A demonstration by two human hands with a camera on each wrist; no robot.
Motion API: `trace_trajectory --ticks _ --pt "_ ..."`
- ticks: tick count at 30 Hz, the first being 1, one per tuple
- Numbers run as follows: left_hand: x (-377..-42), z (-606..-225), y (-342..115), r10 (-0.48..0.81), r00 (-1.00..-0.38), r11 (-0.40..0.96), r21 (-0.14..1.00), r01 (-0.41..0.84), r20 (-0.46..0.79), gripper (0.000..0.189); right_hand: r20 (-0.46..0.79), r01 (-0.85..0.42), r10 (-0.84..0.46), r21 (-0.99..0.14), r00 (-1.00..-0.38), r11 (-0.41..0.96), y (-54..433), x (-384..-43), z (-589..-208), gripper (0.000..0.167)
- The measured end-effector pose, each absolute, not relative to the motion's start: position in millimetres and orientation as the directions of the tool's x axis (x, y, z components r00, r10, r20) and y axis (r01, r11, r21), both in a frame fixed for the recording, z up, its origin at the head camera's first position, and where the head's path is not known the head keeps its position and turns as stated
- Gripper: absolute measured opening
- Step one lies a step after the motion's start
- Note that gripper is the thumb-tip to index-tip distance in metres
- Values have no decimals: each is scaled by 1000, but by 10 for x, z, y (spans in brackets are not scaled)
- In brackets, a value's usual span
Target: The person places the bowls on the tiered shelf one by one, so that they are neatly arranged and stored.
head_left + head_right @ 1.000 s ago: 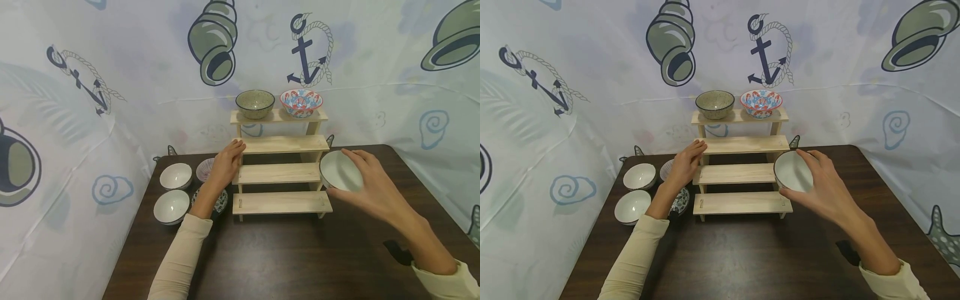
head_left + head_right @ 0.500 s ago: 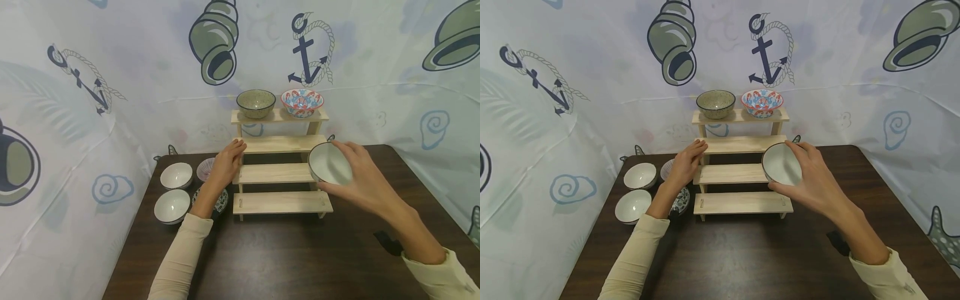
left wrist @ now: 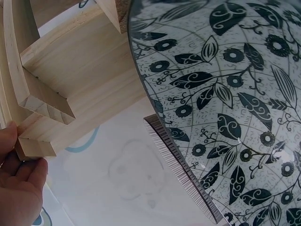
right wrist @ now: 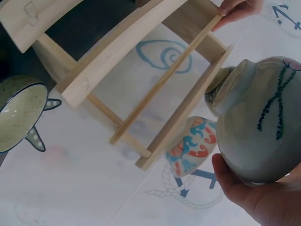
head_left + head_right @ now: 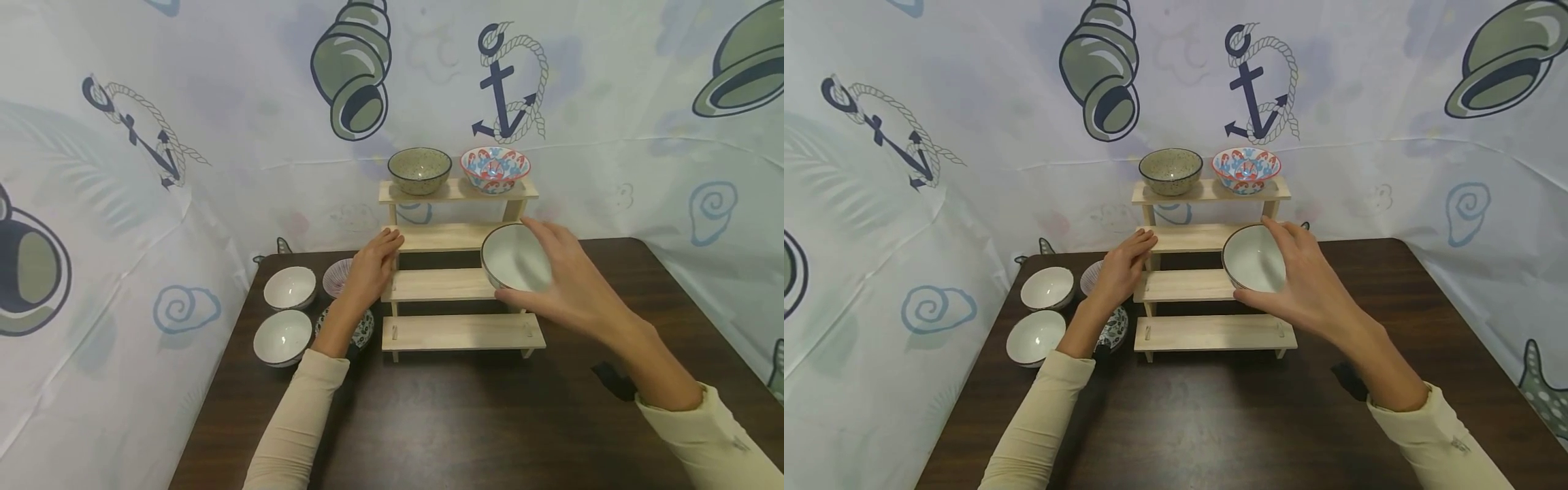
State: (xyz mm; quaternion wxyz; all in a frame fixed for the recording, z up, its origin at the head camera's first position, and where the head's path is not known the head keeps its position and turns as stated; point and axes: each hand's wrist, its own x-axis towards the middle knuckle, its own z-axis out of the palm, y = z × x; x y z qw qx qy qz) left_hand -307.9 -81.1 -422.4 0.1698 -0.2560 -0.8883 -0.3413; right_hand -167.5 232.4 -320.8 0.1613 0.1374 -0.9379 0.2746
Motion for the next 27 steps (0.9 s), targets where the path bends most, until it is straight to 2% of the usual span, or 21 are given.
trace_trajectory --ticks 19,27 --pt "-3064 -4227 -827 337 -815 628 532 567 472 35 310 -342 -206 -492 -928 801 2048 -1835 -3137 108" --pt "-3047 -4233 -826 338 -818 612 551 567 466 36 317 -356 -217 -491 -923 795 1908 -1888 -3139 109"
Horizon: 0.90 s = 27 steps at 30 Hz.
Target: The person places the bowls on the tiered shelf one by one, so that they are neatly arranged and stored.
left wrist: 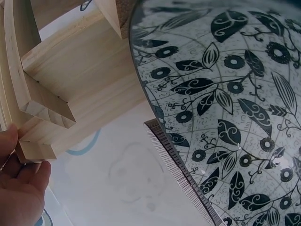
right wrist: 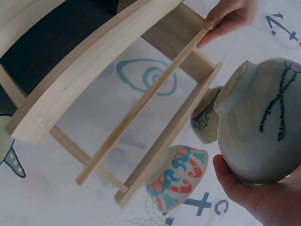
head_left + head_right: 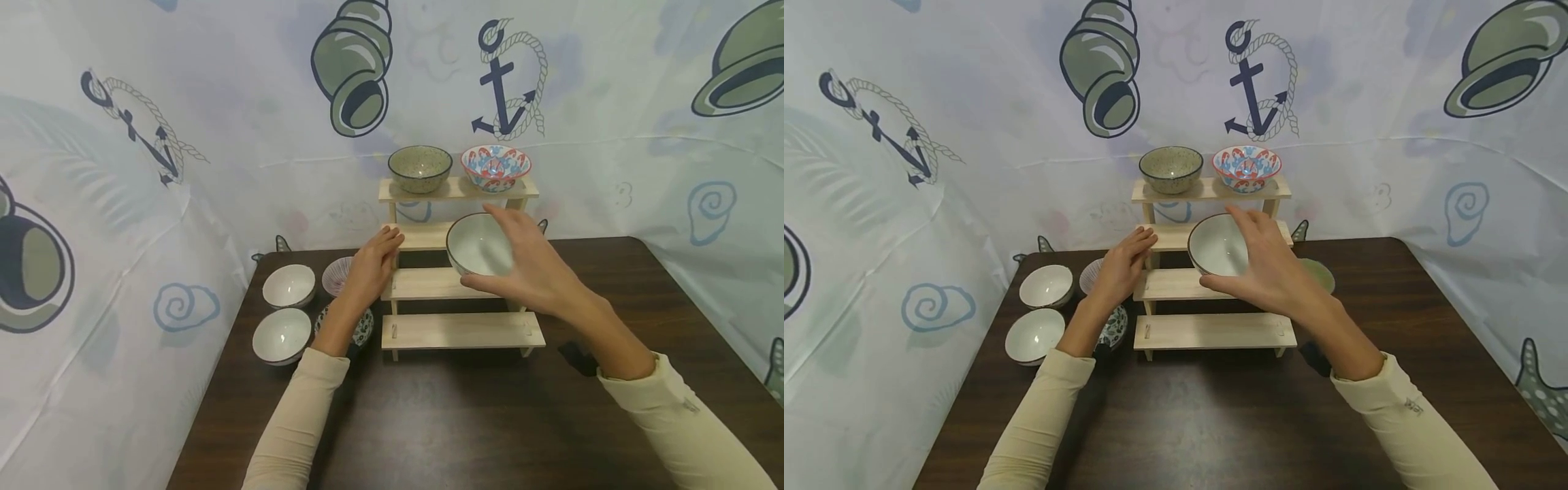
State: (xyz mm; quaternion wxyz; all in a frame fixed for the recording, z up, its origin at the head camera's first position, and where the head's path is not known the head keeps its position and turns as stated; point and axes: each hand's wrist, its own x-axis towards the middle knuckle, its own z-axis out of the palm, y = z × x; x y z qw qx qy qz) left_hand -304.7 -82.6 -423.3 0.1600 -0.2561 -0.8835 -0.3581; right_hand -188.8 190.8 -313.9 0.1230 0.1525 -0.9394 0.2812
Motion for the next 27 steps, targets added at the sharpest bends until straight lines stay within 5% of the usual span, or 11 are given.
trace_trajectory --ticks 20,27 --pt "-3058 -4251 -838 296 -859 681 538 496 417 35 347 -403 -244 -523 -906 751 1664 -2080 -3104 107" --pt "-3073 -4164 -868 303 -878 726 508 464 370 48 348 -416 -256 -537 -902 734 1623 -2135 -3109 108"
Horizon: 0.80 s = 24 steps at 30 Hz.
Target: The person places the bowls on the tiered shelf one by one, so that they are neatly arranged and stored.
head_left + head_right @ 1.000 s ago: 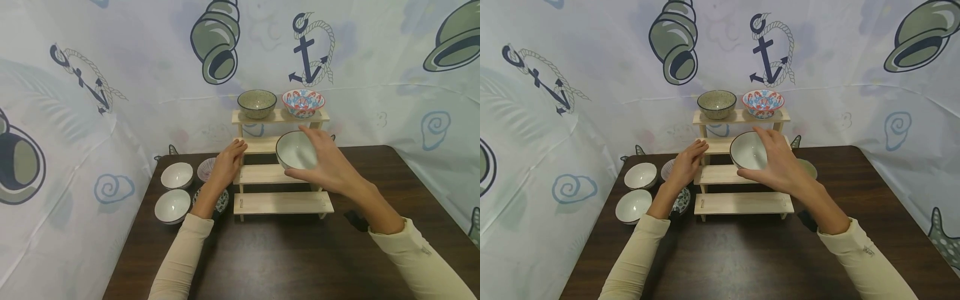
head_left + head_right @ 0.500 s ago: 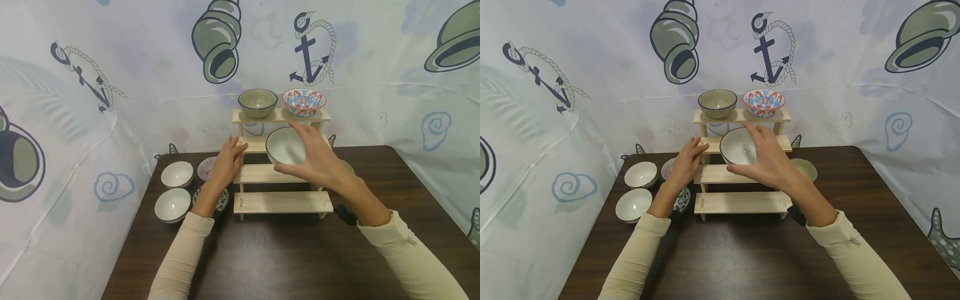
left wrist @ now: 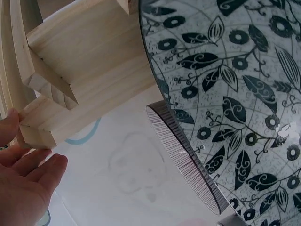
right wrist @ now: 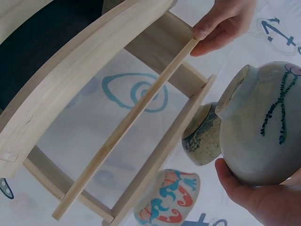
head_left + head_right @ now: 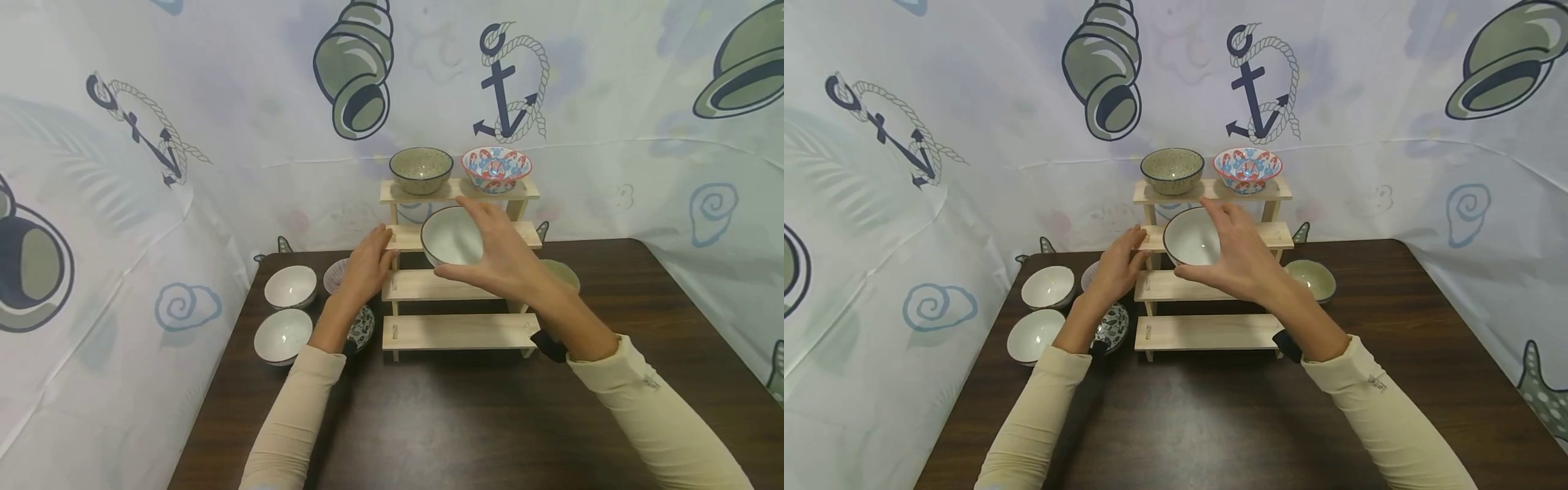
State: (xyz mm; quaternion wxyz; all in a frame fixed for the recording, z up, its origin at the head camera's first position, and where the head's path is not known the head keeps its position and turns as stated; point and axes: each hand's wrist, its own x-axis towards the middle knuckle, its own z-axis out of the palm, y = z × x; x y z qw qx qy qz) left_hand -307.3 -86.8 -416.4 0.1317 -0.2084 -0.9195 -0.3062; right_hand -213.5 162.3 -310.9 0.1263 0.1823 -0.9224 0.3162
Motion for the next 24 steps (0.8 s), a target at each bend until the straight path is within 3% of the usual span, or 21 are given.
trace_trajectory --ticks 14,24 --pt "-3099 -4206 -935 308 -896 709 551 441 321 63 364 -446 -285 -511 -887 735 1515 -2200 -3129 107" --pt "-3122 -4221 -962 314 -893 702 556 446 322 62 370 -446 -282 -499 -885 743 1452 -2259 -3165 109"
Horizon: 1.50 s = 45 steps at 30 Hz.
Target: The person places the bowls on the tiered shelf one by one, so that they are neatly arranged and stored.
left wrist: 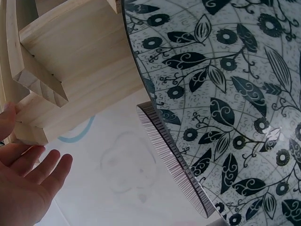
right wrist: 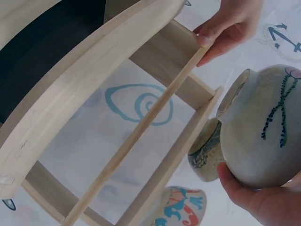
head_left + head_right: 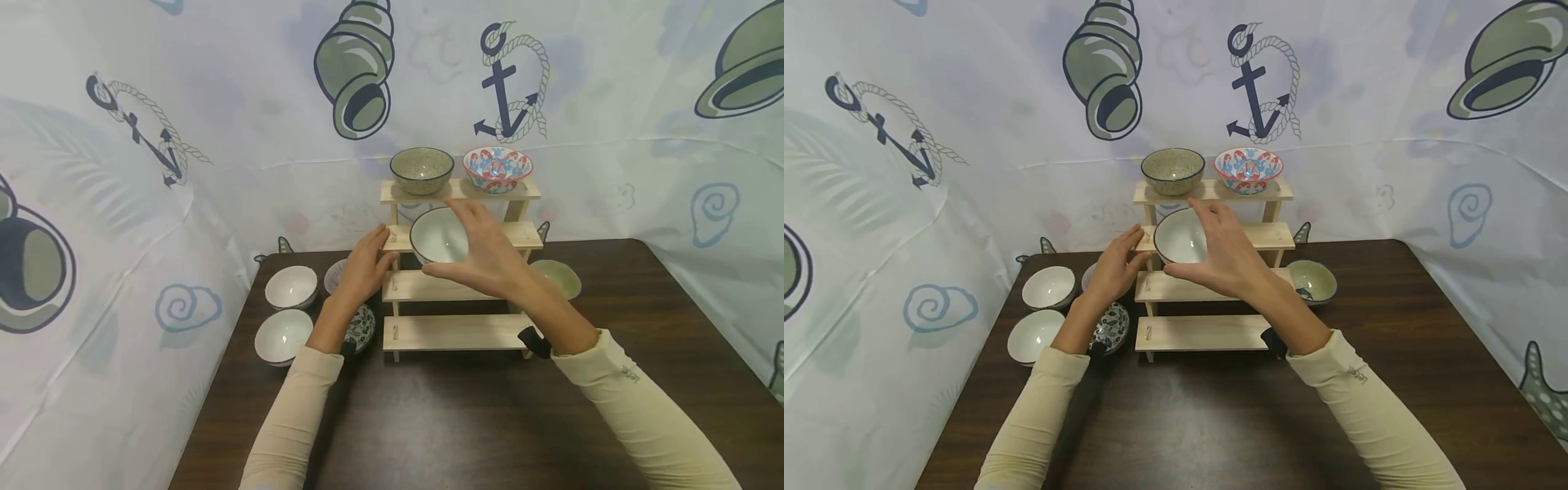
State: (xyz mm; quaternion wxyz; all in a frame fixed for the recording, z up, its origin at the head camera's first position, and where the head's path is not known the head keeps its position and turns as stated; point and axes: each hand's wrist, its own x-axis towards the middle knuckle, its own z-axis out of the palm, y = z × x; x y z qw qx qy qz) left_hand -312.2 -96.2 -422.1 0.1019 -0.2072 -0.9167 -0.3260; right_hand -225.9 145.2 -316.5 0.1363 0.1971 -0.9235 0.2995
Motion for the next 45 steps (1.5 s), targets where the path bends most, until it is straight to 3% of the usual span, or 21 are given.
trace_trajectory --ticks 25,45 --pt "-3131 -4206 -941 312 -896 698 564 442 316 62 405 -439 -241 -520 -882 733 1268 -2508 -3314 102" --pt "-3126 -4216 -970 297 -907 720 553 419 299 62 389 -402 -206 -534 -898 744 1191 -2682 -3337 106"
